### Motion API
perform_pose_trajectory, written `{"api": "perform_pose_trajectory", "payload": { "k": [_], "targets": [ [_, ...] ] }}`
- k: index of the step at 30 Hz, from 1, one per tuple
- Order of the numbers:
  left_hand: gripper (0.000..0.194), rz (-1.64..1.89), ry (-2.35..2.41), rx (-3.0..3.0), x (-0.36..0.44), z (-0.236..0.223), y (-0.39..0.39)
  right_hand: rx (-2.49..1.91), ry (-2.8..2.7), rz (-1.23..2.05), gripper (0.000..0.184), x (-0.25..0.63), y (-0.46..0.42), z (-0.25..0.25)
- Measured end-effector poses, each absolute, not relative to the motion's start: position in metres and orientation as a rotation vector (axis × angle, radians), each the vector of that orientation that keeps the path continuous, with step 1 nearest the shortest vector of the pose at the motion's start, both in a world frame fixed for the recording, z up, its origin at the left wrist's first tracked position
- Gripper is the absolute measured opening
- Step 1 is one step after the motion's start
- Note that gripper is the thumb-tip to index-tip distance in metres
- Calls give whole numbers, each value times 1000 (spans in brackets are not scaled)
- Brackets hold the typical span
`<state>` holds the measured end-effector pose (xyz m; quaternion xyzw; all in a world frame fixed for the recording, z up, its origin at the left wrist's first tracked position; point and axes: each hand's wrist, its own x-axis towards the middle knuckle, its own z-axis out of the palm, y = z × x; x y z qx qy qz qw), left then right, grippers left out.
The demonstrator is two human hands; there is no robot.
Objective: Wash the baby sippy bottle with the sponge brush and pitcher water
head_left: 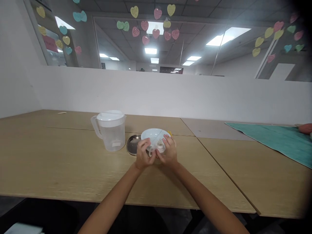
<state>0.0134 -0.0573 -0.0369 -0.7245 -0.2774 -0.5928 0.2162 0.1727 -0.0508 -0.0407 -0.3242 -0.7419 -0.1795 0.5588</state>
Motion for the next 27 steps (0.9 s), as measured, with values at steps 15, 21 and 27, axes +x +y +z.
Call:
{"api": "perform_pose_trajectory", "payload": {
  "k": [15,21,27],
  "targets": [
    [75,-1450,-1098,-2466,27,-47,-50,-1014,-1685,48,46,168,-50,-24],
    [52,-1376,-1132,-2597,27,-48,-50,-1020,-1696,39,41,169,-44,-33],
    [46,-1441,-1189,-2581,28,-43,-53,-1022,-1675,85,43,168,-45,-34]
  ]
}}
